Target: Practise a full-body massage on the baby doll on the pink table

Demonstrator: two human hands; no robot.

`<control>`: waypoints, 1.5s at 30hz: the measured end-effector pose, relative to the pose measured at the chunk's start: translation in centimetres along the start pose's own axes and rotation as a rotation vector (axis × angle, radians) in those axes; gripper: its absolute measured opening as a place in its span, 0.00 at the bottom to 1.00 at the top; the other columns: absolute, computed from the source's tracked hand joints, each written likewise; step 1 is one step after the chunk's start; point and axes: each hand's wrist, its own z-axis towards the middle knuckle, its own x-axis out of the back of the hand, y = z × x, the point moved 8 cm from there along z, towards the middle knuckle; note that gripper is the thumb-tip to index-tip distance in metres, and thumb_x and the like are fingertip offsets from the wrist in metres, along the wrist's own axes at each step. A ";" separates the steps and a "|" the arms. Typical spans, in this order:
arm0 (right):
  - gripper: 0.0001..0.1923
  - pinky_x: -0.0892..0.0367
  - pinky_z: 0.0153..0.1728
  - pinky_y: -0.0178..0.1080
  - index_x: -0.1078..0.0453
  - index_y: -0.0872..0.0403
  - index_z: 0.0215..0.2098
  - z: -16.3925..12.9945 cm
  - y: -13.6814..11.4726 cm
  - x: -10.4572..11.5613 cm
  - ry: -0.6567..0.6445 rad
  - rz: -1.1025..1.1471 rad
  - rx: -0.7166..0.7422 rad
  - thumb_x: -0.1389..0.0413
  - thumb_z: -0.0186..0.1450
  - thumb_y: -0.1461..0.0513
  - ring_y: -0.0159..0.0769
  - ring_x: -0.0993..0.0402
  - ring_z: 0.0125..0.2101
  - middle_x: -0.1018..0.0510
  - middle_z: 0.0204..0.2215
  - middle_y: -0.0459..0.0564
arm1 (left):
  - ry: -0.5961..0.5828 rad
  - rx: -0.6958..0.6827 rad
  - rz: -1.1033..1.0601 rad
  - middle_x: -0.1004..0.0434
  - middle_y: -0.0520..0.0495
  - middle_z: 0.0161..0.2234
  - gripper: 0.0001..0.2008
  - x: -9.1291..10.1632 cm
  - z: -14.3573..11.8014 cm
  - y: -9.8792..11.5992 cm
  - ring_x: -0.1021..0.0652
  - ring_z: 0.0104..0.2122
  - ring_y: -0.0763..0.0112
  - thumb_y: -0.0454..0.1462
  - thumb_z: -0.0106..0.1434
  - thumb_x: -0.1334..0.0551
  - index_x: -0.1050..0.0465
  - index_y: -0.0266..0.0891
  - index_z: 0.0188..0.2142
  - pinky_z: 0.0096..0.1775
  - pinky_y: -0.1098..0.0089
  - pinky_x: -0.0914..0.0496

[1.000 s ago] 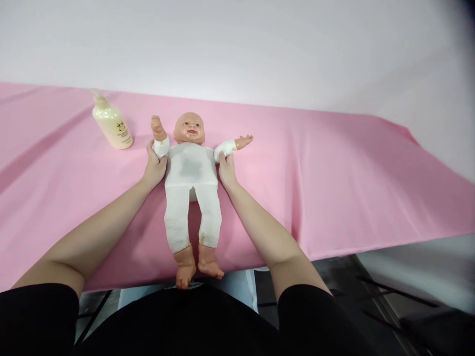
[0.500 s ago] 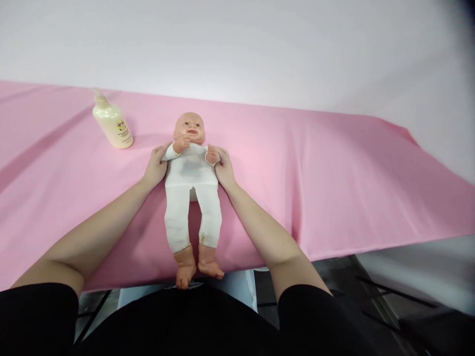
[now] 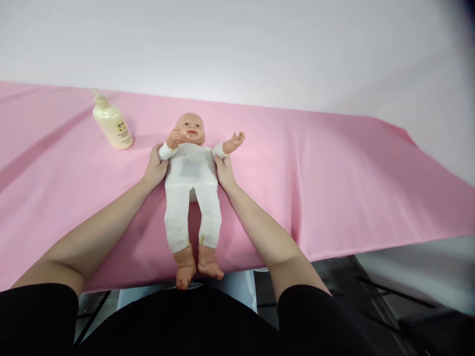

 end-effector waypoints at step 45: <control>0.24 0.38 0.66 0.53 0.41 0.52 0.58 1.1 2.0 1.2 0.053 -0.132 0.048 0.50 0.70 0.47 0.44 0.29 0.59 0.27 0.57 0.60 | 0.106 -0.042 -0.024 0.34 0.33 0.59 0.30 1.1 0.4 -0.8 0.32 0.64 0.50 0.51 0.67 0.37 0.47 0.42 0.59 0.66 0.48 0.40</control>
